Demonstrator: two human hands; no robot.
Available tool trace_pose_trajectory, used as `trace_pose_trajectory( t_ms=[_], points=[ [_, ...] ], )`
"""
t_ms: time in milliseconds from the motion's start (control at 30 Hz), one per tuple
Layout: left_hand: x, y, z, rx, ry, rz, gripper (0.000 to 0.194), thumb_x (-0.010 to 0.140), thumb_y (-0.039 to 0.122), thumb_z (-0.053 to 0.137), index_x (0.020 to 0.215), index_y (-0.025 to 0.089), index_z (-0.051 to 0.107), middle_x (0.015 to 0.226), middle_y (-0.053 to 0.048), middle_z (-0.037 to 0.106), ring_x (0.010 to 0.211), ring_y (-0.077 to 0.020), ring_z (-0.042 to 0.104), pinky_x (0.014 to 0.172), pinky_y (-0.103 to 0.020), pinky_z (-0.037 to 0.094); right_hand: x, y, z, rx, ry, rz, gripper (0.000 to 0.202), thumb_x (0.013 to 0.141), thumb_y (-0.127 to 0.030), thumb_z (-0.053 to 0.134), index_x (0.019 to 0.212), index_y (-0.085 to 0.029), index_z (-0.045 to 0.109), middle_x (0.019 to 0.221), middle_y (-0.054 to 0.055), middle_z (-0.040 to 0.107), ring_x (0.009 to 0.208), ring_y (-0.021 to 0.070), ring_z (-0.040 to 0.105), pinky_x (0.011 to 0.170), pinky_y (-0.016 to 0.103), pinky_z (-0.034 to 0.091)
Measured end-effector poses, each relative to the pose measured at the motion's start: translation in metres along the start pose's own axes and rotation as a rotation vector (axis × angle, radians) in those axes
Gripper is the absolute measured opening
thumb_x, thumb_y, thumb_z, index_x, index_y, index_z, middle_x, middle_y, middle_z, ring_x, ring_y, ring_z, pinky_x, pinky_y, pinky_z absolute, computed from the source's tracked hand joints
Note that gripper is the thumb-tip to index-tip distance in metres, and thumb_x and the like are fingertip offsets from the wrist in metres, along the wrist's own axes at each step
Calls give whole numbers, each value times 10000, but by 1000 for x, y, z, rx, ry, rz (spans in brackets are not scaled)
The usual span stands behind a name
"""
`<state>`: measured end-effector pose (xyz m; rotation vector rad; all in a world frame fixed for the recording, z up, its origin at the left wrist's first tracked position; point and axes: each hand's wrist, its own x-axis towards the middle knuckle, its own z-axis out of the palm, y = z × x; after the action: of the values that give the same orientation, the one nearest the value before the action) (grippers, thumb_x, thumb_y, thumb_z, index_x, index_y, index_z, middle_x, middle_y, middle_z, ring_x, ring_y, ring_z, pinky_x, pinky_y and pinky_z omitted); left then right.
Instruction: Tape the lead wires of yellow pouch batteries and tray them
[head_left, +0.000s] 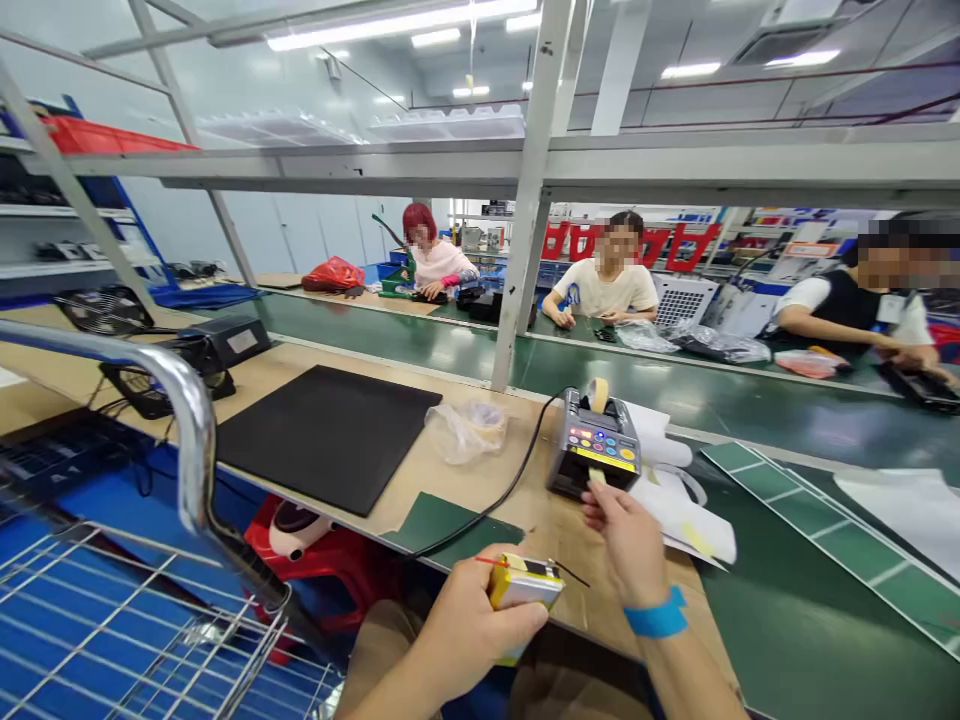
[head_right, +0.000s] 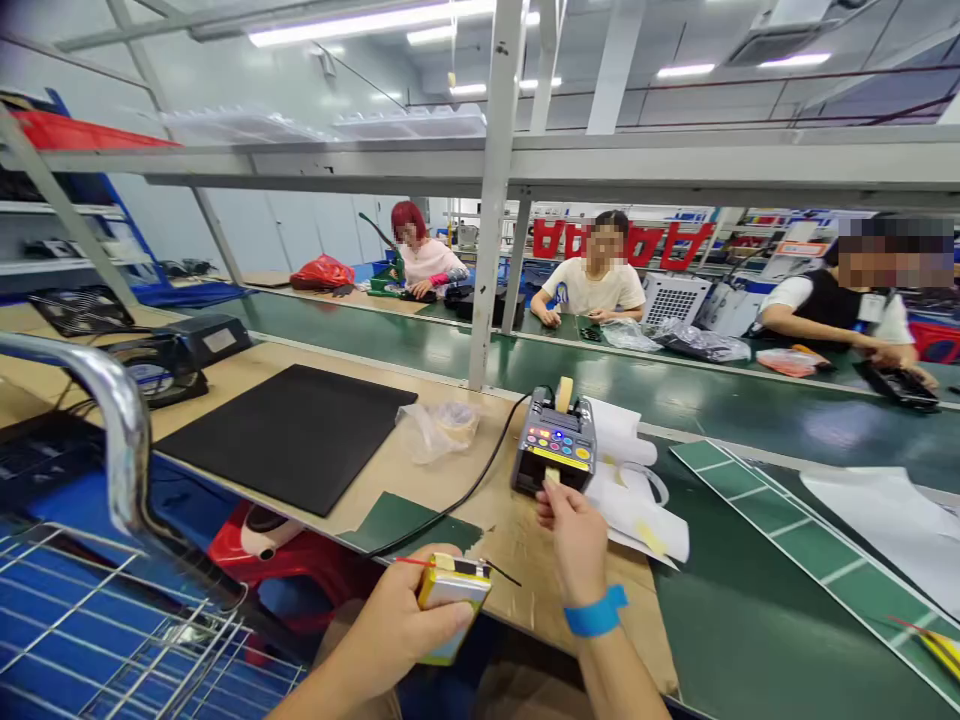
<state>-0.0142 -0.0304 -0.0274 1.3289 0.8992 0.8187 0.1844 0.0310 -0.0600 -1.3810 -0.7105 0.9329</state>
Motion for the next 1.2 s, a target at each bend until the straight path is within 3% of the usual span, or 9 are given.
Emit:
trace_pose_trajectory(
  t_ms=[67, 133, 233, 333, 433, 633, 800, 1200],
  points=[
    [0, 3, -6, 14, 3, -20, 142, 640, 150, 586, 721, 145, 470, 622, 54, 409, 578, -85, 340, 540, -207, 284, -8, -16, -14, -83, -57, -74, 390, 638, -502, 732, 731, -149, 597, 633, -6, 557, 593, 123, 473, 552, 233, 399],
    [2, 5, -13, 22, -11, -60, 176, 619, 168, 606, 732, 145, 473, 619, 54, 421, 566, -83, 352, 526, -204, 288, -21, -39, -31, -178, -180, -133, 323, 659, -454, 738, 675, -163, 598, 589, -19, 518, 601, 123, 437, 557, 227, 359],
    [6, 9, -20, 11, -33, -119, 234, 596, 207, 640, 769, 136, 498, 619, 54, 453, 551, -82, 377, 517, -199, 307, -39, -79, -53, -593, -553, -369, 284, 832, -423, 571, 690, -176, 560, 635, -20, 481, 632, 120, 410, 578, 227, 327],
    [7, 14, -20, 5, -63, -157, 266, 587, 221, 658, 794, 126, 521, 622, 52, 488, 543, -80, 401, 517, -193, 321, -50, -114, -59, -899, -866, -521, 307, 903, -378, 455, 673, -176, 470, 648, -22, 435, 623, 112, 376, 566, 224, 307],
    [7, 20, -14, -10, -135, -184, 272, 592, 211, 665, 815, 120, 539, 633, 51, 511, 541, -76, 410, 516, -186, 327, -55, -133, -52, -1012, -1045, -597, 272, 883, -309, 471, 652, -176, 419, 636, -25, 423, 615, 106, 360, 569, 219, 305],
    [2, 26, -4, -27, -240, -134, 244, 623, 173, 666, 844, 114, 583, 675, 50, 526, 573, -72, 409, 546, -180, 348, -59, -140, -32, -1050, -1181, -695, 263, 786, -220, 502, 602, -186, 317, 598, -39, 347, 575, 99, 287, 544, 228, 268],
    [-1, 30, -3, -1, -241, -137, 190, 622, 142, 649, 799, 118, 585, 645, 58, 507, 558, -74, 403, 534, -180, 340, -59, -137, -24, -981, -1275, -650, 257, 738, -171, 502, 583, -183, 298, 604, -38, 370, 573, 88, 297, 535, 221, 263],
    [-2, 30, -3, 32, -264, -104, 177, 634, 142, 627, 782, 129, 533, 633, 68, 457, 560, -71, 386, 520, -177, 340, -59, -130, -15, -983, -1283, -688, 264, 690, -91, 526, 586, -178, 300, 606, -55, 350, 572, 75, 286, 529, 207, 247]
  ],
)
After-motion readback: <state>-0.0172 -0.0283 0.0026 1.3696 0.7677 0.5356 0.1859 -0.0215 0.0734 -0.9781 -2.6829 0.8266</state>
